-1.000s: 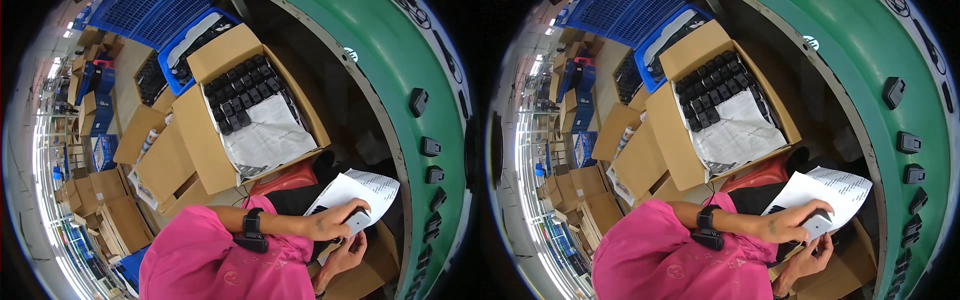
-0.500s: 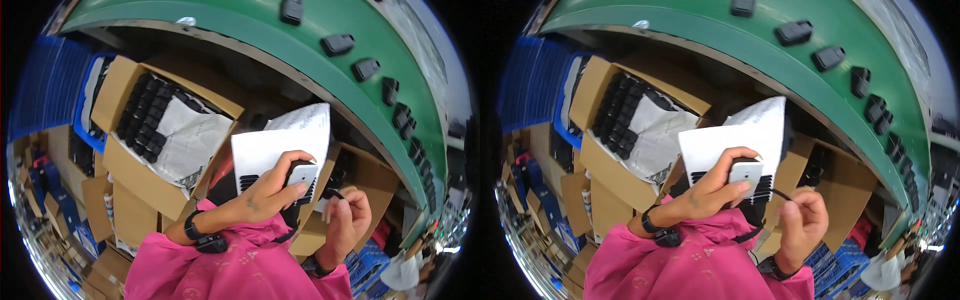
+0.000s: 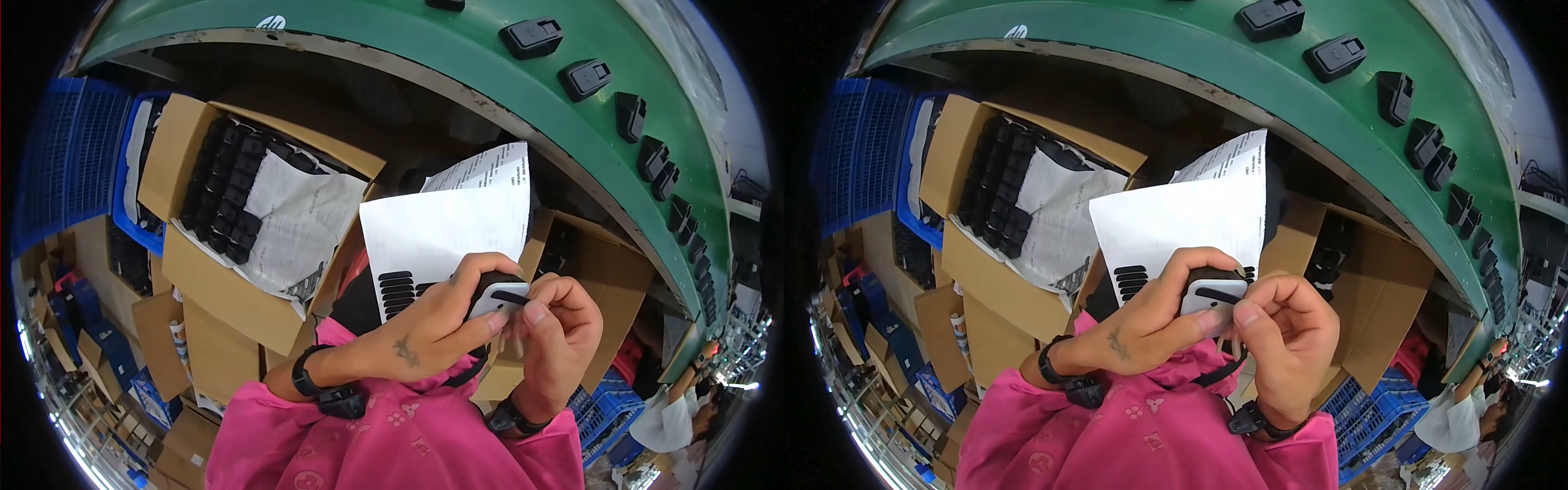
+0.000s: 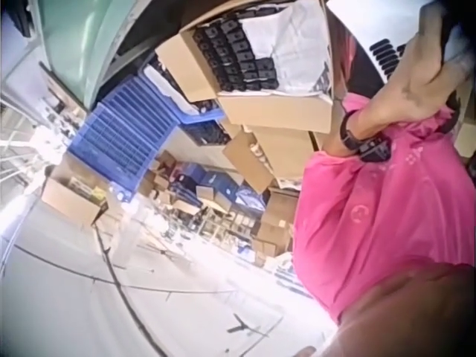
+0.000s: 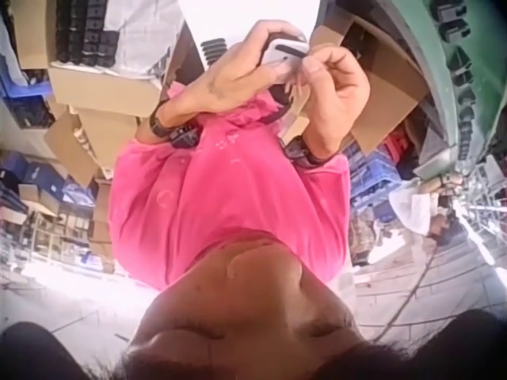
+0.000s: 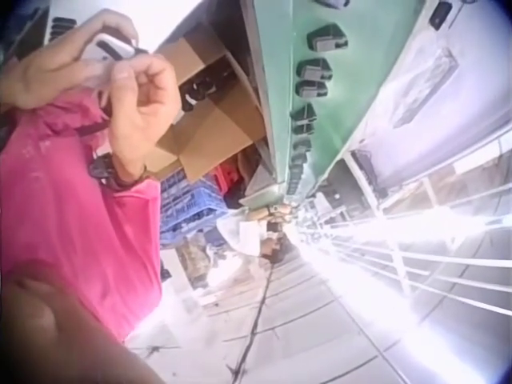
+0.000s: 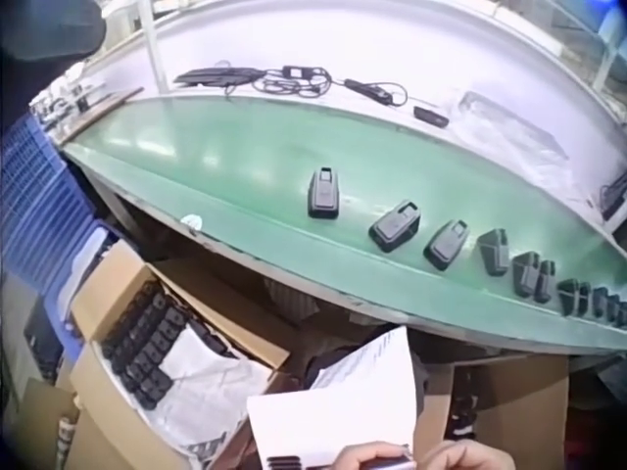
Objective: The person picks up a computer mouse from a box, peels a sticker from a sheet, and applies it to the bottom of the mouse before placing it on a green shelf, repeating the process for several mice.
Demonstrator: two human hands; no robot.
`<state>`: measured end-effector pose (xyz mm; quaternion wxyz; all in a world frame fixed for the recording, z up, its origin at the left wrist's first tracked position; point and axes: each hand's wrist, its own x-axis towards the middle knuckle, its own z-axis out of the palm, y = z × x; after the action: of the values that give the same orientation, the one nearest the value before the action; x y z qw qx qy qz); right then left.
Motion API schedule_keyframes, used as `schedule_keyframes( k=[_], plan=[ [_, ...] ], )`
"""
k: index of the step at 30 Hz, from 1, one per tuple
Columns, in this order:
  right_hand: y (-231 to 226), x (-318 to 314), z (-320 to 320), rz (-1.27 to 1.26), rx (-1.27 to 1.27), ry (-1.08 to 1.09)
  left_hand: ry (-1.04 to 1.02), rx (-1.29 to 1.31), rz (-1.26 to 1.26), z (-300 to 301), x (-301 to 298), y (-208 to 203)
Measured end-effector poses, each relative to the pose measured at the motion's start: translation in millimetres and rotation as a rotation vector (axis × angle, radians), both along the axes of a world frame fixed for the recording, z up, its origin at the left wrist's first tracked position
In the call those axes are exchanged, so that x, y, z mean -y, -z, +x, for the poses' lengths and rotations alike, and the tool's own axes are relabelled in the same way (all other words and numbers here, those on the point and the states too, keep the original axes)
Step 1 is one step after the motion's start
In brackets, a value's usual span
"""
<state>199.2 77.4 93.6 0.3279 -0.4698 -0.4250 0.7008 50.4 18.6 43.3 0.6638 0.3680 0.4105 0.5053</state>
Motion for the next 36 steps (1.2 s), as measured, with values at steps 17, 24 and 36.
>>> schedule_keyframes(
  k=[17, 24, 36],
  plan=[
    [7, 5, -1, 0.048, 0.051, 0.022, 0.039, -0.142, 0.002, -3, -1, -6],
    [6, 7, -1, 0.055, 0.078, 0.054, 0.058, -0.163, -0.001, -1, 1, -9],
    [31, 17, 18, 0.211, 0.441, -0.145, -0.019, 0.126, -0.209, -2, 5, -8]
  ],
)
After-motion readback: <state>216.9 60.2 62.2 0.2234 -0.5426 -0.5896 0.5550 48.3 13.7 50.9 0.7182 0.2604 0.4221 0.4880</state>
